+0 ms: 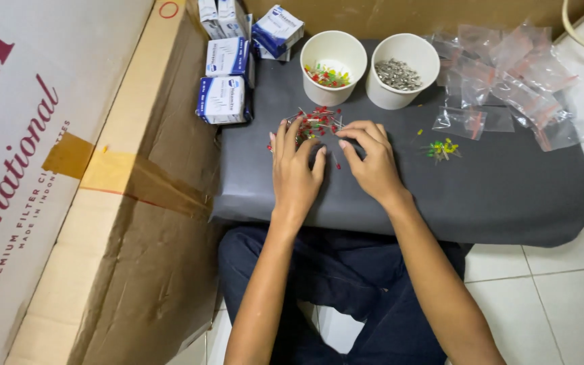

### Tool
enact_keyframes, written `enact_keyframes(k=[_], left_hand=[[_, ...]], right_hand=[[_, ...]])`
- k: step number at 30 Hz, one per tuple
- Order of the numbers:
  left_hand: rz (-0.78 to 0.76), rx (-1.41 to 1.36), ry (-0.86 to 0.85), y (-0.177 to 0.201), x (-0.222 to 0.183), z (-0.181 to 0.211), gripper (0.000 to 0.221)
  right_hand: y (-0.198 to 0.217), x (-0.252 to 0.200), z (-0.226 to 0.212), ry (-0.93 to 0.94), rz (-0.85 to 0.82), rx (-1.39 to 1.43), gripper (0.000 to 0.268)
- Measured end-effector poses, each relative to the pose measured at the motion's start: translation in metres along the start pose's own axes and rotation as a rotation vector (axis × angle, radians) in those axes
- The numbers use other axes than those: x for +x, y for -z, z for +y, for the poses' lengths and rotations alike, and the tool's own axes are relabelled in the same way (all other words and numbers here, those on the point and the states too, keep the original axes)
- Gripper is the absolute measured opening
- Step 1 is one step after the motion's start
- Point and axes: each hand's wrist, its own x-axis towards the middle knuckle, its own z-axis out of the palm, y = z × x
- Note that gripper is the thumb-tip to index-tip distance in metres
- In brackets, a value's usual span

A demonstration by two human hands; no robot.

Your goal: Sorting various colored LEDs from a white cup into organized piles on a grey work surface.

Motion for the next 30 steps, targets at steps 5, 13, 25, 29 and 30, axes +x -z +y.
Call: enact_keyframes(k=[5, 13, 25, 29, 30], left_hand=[[-0.027, 0.035, 0.065, 0.007, 0.000, -0.008, 0.023], [-0.059, 0.066, 0.134, 0.004, 0.006, -0.005, 0.023], [-0.092, 0.071, 0.128, 0.004, 0.007, -0.002, 0.016], [-0.118, 0.077, 0.153, 0.004, 0.008, -0.002, 0.012], [-0.125, 0.077, 0.158, 0.005, 0.008, 0.000, 0.011]], right_hand=[[-0.023, 0.015, 0.001, -0.005, -0.087, -0.023, 0.017], [-0.033, 0.025, 0.011, -0.026, -0.212, -0.056, 0.018], [-0.034, 0.023, 0.010, -0.046, -0.230, -0.140, 0.011], [-0.032, 0.023, 0.007, -0.023, -0.181, -0.072, 0.006], [-0.031, 0.023, 0.006, -0.020, -0.157, -0.038, 0.005]])
